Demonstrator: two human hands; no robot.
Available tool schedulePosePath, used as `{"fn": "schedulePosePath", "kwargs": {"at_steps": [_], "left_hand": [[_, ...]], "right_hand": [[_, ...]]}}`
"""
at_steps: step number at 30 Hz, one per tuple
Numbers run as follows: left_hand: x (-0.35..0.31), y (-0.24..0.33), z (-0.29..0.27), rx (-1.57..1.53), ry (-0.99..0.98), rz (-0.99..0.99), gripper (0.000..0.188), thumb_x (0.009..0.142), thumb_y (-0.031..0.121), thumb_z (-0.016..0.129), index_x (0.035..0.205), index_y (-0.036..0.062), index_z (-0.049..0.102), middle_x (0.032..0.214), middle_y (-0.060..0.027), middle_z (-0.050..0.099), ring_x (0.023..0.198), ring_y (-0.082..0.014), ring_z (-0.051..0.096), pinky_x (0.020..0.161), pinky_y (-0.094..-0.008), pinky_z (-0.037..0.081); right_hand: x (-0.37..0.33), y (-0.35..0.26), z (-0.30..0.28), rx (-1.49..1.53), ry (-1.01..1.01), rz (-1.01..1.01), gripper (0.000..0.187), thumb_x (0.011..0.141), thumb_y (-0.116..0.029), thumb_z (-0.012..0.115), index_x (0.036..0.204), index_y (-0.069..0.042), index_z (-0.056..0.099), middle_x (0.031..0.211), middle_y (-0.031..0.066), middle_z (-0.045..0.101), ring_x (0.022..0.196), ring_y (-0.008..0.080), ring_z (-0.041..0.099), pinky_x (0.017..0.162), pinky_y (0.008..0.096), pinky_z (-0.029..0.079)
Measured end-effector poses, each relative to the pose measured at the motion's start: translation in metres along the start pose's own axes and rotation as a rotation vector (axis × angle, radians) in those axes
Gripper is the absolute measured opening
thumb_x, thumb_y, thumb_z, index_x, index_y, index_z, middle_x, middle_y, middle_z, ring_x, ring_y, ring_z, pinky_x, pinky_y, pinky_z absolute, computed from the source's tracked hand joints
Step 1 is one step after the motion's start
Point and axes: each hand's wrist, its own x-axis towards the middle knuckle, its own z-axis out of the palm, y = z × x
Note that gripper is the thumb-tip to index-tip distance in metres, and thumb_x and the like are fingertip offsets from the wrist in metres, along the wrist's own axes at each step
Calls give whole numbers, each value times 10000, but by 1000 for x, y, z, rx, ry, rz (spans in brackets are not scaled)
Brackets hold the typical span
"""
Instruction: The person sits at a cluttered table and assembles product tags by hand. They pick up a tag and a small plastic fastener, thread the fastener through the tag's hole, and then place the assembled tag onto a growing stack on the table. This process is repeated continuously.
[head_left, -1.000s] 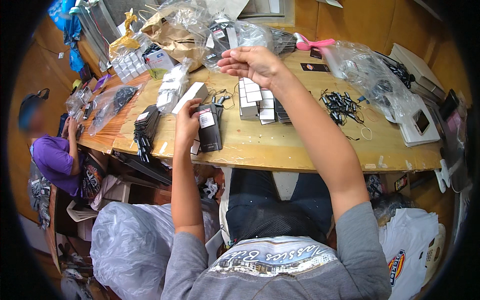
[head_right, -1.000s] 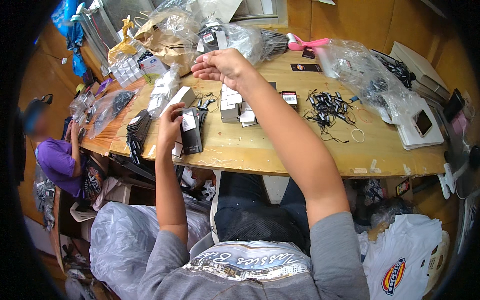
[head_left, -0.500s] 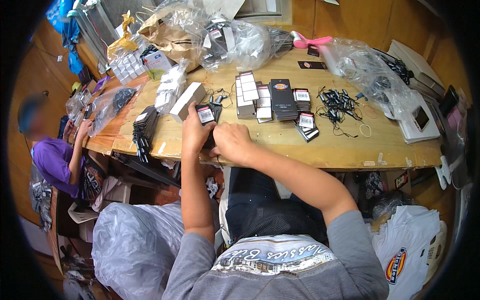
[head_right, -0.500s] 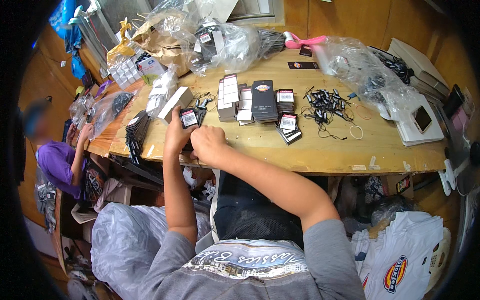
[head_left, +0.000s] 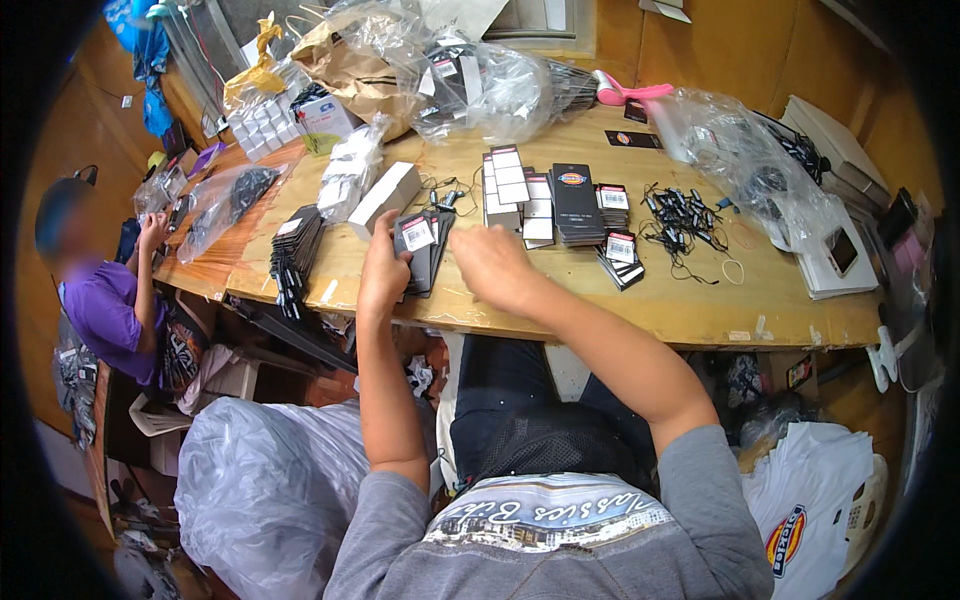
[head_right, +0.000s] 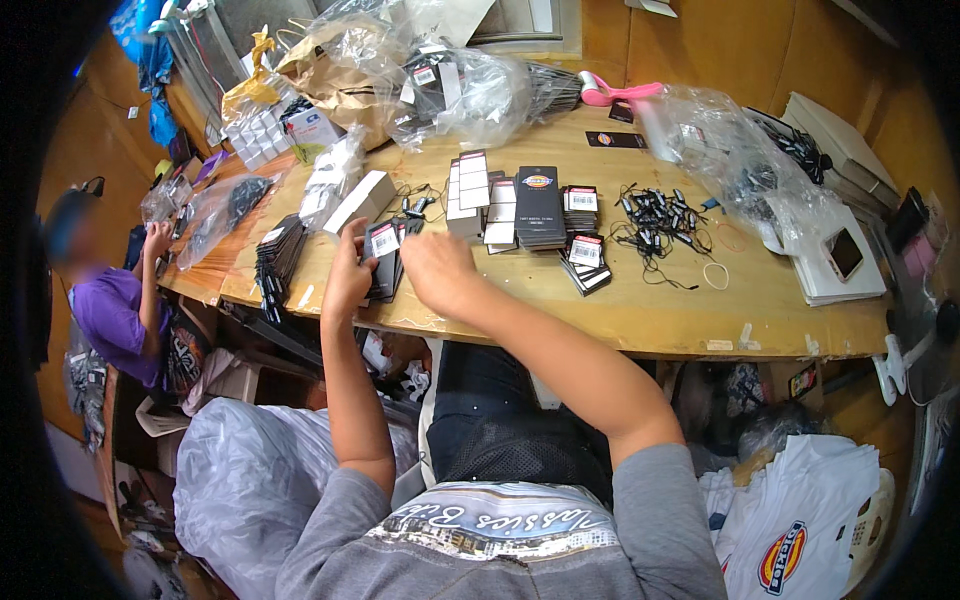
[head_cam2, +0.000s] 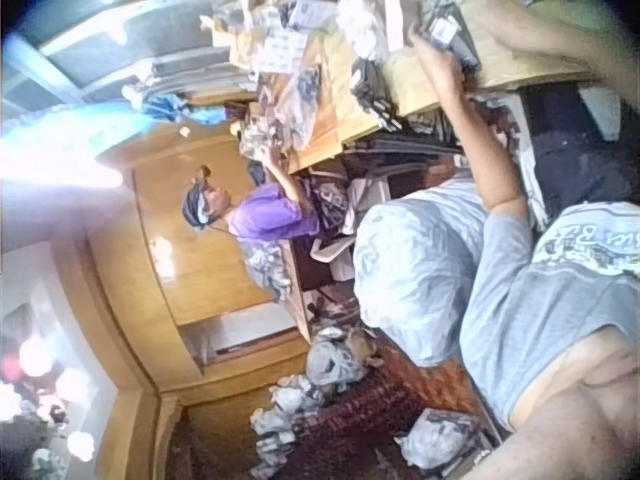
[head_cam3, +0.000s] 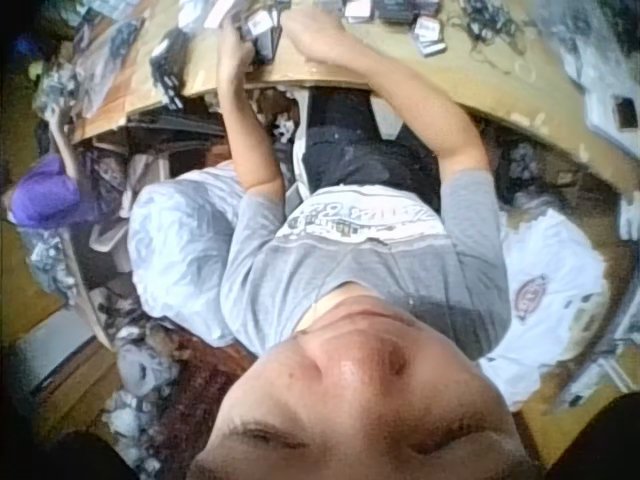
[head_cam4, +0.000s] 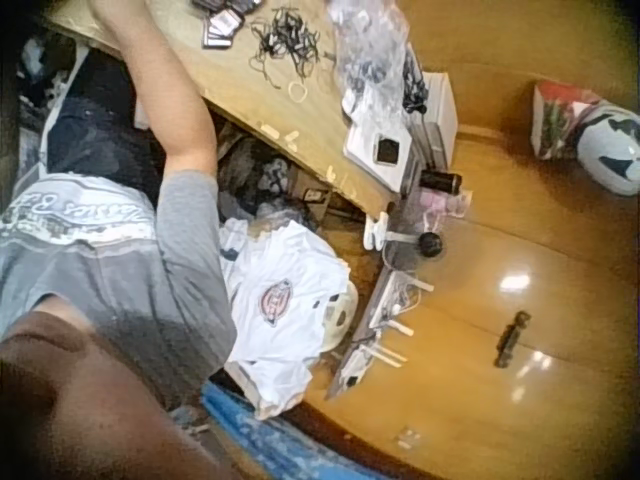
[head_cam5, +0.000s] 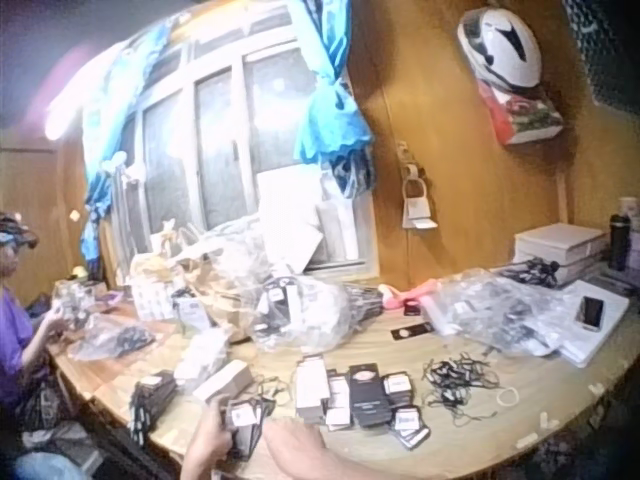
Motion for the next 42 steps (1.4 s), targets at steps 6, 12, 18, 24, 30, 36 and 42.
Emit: {"fn": "schedulePosePath", "kwargs": {"at_steps": [6,12,18,24,30,36,42], "left_hand": [[-1,6,5,262,17,88,541,649,-138,465,1140,47,333,968,-242,505,941,-329,488,798,-341,371],[5,36,22,472,100,-103,596,673,189,628,1139,5,304,931,-292,487,898,-357,485,705,-416,413],[19,34,42,691,95,-108,687,602,247,695,1123,19,309,962,-227,484,924,-372,461,727,-460,409],[48,24,22,616,-95,-84,803,418,305,792,1007,-7,344,906,-248,533,878,-371,513,759,-376,418],[52,34,11,771,-221,24,831,373,300,805,1000,-12,355,847,-222,555,870,-373,522,752,-377,425],[36,45,0,808,-239,190,526,591,170,689,965,-8,364,899,-217,517,754,-376,542,672,-422,432],[4,38,1,959,-192,388,191,732,3,411,915,-9,357,846,-203,478,677,-362,549,600,-404,455]], "right_hand": [[54,27,-48,-3,245,-18,130,689,-18,473,803,-10,536,786,197,536,747,319,550,655,391,452],[60,26,-55,54,569,-46,240,680,-15,513,916,-55,506,893,144,469,849,302,489,732,365,413],[26,26,-46,79,538,-143,215,680,-37,511,894,-61,517,863,119,478,836,280,497,725,370,403],[1,34,-61,140,569,-121,211,680,-51,539,889,-70,525,843,100,480,810,273,498,717,362,397],[-22,42,-67,223,580,-87,207,679,-67,548,884,-78,528,839,95,488,815,264,499,716,366,389],[-38,50,-66,254,578,-79,204,685,-72,544,888,-81,529,848,85,489,841,245,500,719,369,382],[-45,50,-54,246,553,-67,200,696,-77,539,895,-90,529,847,71,493,835,233,503,709,356,370]]}}
